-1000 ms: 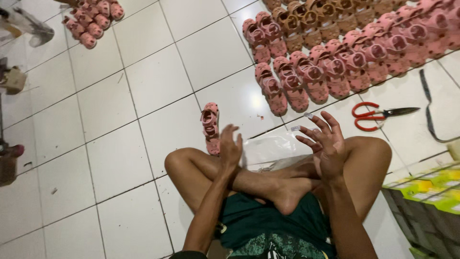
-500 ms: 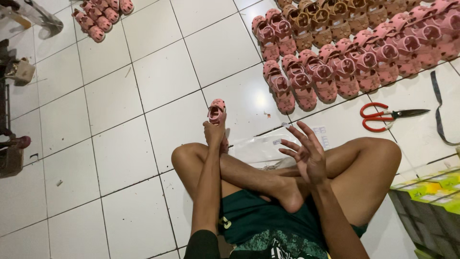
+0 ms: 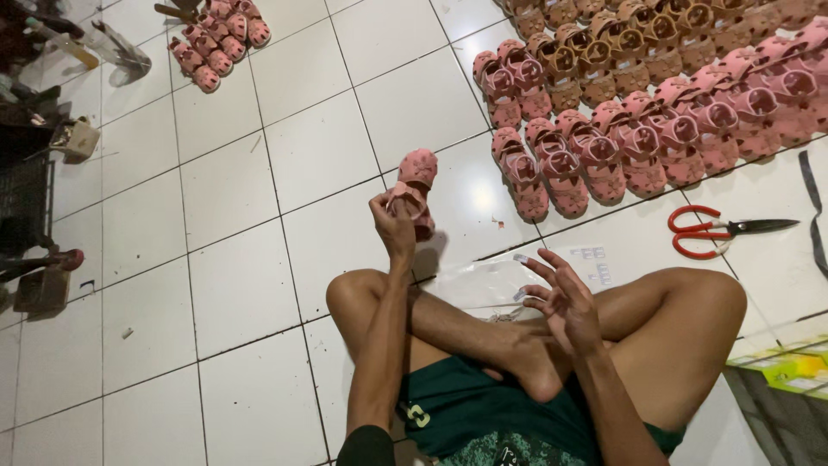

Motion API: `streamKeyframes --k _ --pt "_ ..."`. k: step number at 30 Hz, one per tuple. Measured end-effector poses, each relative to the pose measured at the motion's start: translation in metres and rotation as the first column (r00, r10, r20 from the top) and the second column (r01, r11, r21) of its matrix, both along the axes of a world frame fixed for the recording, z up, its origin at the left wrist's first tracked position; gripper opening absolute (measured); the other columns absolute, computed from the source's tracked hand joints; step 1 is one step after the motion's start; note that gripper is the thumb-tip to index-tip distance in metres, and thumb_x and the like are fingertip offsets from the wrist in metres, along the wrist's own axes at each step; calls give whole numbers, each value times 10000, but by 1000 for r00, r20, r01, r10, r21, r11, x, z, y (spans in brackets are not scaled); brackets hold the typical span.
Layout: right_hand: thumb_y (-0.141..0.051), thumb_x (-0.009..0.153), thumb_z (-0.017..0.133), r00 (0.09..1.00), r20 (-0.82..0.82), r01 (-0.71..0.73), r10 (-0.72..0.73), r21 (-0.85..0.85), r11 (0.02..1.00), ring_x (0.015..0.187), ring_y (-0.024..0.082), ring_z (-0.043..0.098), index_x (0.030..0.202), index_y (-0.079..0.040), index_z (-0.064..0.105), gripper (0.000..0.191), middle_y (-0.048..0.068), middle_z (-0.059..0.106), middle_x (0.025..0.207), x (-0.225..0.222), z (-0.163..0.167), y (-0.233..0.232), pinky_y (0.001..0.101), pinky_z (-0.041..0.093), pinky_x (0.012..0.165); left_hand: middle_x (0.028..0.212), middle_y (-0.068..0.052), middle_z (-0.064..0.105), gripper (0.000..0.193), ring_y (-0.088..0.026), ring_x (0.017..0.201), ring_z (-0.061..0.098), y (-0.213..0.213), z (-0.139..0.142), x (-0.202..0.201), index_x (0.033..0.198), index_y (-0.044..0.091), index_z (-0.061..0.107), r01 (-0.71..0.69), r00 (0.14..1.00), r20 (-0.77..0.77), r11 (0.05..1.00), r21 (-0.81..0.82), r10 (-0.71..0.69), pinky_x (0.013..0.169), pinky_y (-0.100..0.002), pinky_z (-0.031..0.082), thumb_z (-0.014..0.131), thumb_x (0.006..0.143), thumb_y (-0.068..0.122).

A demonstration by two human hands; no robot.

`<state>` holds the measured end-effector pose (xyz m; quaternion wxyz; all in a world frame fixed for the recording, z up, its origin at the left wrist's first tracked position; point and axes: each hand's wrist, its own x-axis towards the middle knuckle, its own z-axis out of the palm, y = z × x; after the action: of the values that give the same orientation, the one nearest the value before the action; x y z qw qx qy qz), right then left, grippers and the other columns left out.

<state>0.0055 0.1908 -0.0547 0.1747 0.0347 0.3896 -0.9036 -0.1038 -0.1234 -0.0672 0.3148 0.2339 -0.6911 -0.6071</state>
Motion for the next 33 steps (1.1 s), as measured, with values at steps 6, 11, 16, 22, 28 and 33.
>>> streamKeyframes --k 6,11,16,22,28,33 --pt "-510 1015 586 998 -46 -44 38 -131 990 853 200 606 1549 -46 400 731 219 497 1493 -2 16 -5 333 514 775 1151 -45 590 301 -132 991 598 24 31 6 1277 63 572 183 963 -268 805 565 -30 843 -319 549 493 1064 261" --pt "-618 999 580 996 -70 -75 58 -275 958 782 175 553 1560 -65 400 808 181 519 1465 -1 29 -3 304 464 721 1230 -30 526 337 -137 982 550 46 51 38 1328 91 503 513 846 -455 655 555 -278 957 -447 595 579 1000 97" --pt "-643 1017 565 995 -81 -85 62 -321 943 749 149 503 1578 -60 401 826 162 540 1432 -5 37 -4 288 414 670 1272 -120 552 373 -227 1131 608 71 63 77 1397 6 498 737 674 -579 469 486 -458 1122 -526 550 644 1065 92" --pt "-629 1026 531 985 -165 -78 42 -216 973 739 153 520 1576 -45 387 814 165 561 1429 -3 50 1 293 419 674 1264 -198 625 593 -324 1210 624 86 84 97 1388 -29 458 662 715 -609 52 748 -344 997 -572 562 593 993 392" --pt "-600 1047 518 962 -271 -58 25 -115 992 761 164 559 1577 3 373 816 198 572 1428 4 59 3 299 457 701 1242 -116 595 555 -238 1148 657 95 79 108 1434 65 341 667 704 -483 249 703 -521 967 -487 612 603 957 175" --pt "-564 1060 521 953 -301 -55 36 -54 997 777 167 569 1585 20 354 803 210 565 1429 6 66 3 291 476 736 1152 -151 572 706 -207 1003 657 108 83 114 1535 80 263 715 677 -368 450 535 -638 876 -344 591 615 929 -7"
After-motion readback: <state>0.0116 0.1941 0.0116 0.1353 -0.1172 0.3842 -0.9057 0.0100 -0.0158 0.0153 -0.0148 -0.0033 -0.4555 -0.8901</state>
